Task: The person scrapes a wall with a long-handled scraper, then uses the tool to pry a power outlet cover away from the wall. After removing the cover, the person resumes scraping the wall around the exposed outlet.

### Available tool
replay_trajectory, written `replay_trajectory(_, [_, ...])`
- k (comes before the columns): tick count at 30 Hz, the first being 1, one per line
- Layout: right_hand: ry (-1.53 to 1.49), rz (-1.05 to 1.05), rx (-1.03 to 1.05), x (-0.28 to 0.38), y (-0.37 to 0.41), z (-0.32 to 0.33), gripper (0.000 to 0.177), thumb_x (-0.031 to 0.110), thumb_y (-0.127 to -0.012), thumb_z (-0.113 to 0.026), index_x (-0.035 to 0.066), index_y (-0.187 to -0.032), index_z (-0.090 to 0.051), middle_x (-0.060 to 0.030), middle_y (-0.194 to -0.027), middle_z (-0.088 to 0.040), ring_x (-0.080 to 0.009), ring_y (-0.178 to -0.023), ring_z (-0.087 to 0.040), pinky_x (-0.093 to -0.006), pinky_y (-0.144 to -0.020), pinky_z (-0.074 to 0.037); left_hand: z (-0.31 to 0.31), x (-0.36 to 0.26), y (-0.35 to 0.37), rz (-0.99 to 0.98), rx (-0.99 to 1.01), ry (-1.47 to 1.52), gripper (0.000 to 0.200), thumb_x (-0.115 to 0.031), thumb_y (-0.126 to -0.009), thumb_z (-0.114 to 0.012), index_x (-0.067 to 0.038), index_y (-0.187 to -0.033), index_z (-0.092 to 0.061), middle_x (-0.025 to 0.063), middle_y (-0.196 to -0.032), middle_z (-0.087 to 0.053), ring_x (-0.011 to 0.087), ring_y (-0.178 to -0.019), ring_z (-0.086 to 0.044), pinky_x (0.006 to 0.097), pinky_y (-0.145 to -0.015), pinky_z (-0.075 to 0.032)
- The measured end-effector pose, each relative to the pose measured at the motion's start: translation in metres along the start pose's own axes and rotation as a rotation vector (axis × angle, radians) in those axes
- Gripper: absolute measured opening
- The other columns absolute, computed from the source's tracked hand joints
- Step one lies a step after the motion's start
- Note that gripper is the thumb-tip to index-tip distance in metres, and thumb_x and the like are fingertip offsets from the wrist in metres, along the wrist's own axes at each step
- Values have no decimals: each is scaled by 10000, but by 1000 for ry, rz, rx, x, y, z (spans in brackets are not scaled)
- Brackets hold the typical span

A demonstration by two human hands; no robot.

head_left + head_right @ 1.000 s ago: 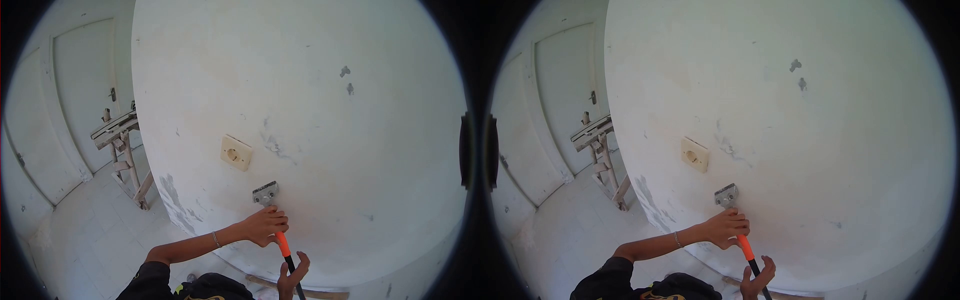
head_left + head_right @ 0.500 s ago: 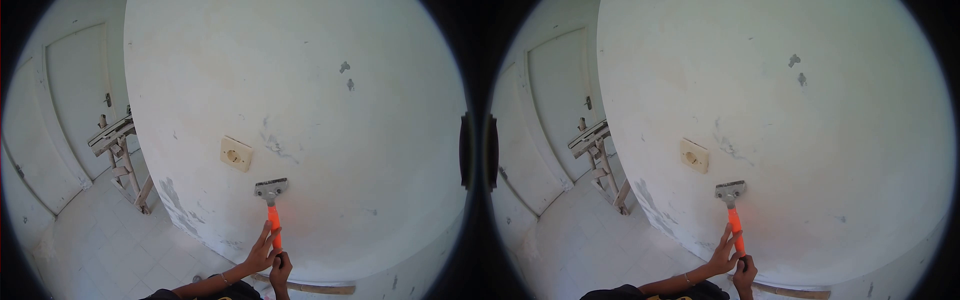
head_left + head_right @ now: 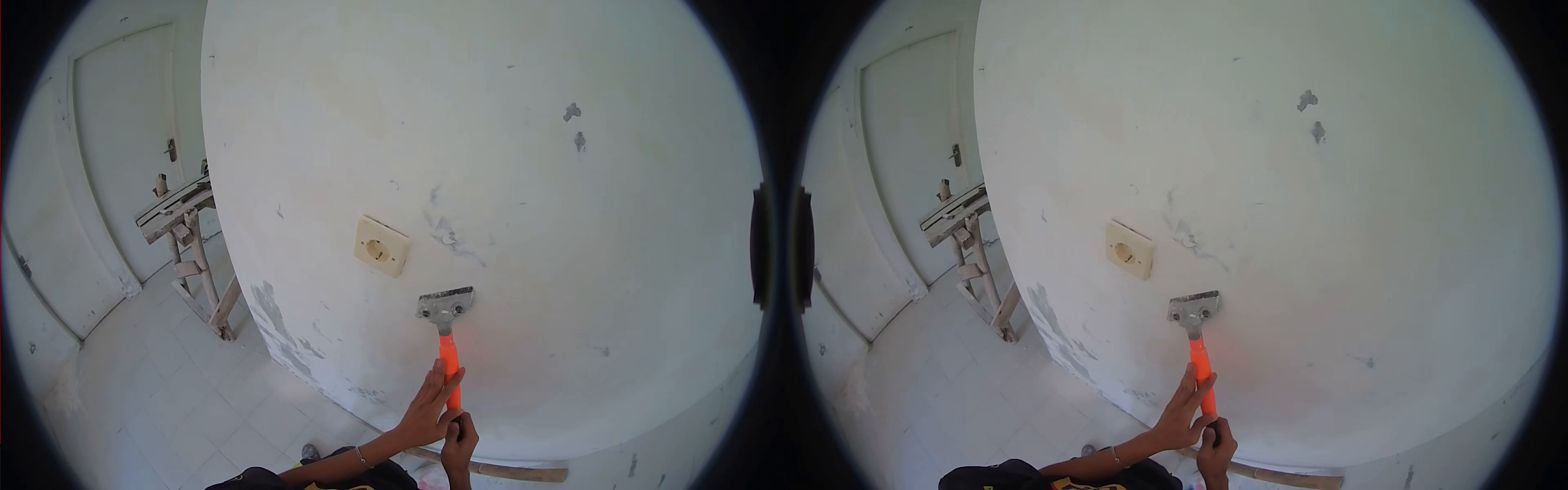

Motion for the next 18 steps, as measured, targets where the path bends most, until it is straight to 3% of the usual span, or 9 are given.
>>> replay_trajectory(1, [-7,27,-16,-3,1,1,209,151,-930,-519,-30,-1010,-584,-61,-651,-539,-98,-596,-467,-283,-538,-380,0,3,0,23,22,23,760,-254,-922,-659,-55,-1544,-269,384,-1561,-80,501,-1469,-123,513,-1180,-196])
replay_trajectory(5, [45,-39,27,-3,-8,5,208,154,-931,-517,-32,-994,-586,-65,-648,-538,-97,-603,-468,-282,-540,-381,3,2,-5,24,-1,25,765,-220,-910,-668,-73,-1547,-270,391,-1557,-79,511,-1466,-123,503,-1175,-216])
replay_trajectory(7, [-11,3,23,14,-15,-6,284,245,-980,-517,-28,-903,-541,-11,-692,-477,-75,-660,-421,-256,-565,-341,5,2,-6,20,-48,23,759,-209,-906,-670,-89,-1546,-280,390,-1556,-84,509,-1468,-121,501,-1175,-218])
replay_trajectory(9, [-56,-3,24,0,-13,-4,302,263,-979,-523,-25,-891,-540,-1,-677,-468,-66,-642,-410,-257,-549,-327,1,3,-6,30,-32,25,733,-220,-936,-614,-93,-1556,-245,342,-1573,-117,470,-1472,-149,539,-1178,-214])
replay_trajectory(11, [28,-17,50,2,-12,4,199,152,-932,-520,-30,-968,-591,-58,-634,-530,-94,-598,-457,-282,-539,-379,3,-1,-9,-15,-38,14,723,-198,-933,-611,-97,-1553,-253,336,-1576,-114,477,-1468,-154,541,-1177,-219])
replay_trajectory(15, [6,50,35,5,-26,-7,227,183,-938,-523,-35,-955,-585,-63,-619,-517,-105,-585,-463,-289,-538,-385,6,1,-12,21,-87,-8,741,-179,-914,-634,-110,-1551,-261,326,-1579,-124,484,-1461,-174,533,-1170,-245])
replay_trajectory(18, [-18,39,53,-8,-13,-2,231,188,-935,-527,-37,-946,-576,-70,-628,-520,-109,-592,-463,-296,-541,-388,0,5,-6,8,-23,20,752,-194,-905,-673,-95,-1538,-281,383,-1557,-90,512,-1462,-132,504,-1158,-261])
Point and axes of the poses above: each hand's wrist, its own y-axis away from the middle knuckle, its own z-axis out of the back of the hand, x = y × z, the point moved 4 cm from there along -y, towards the middle knuckle
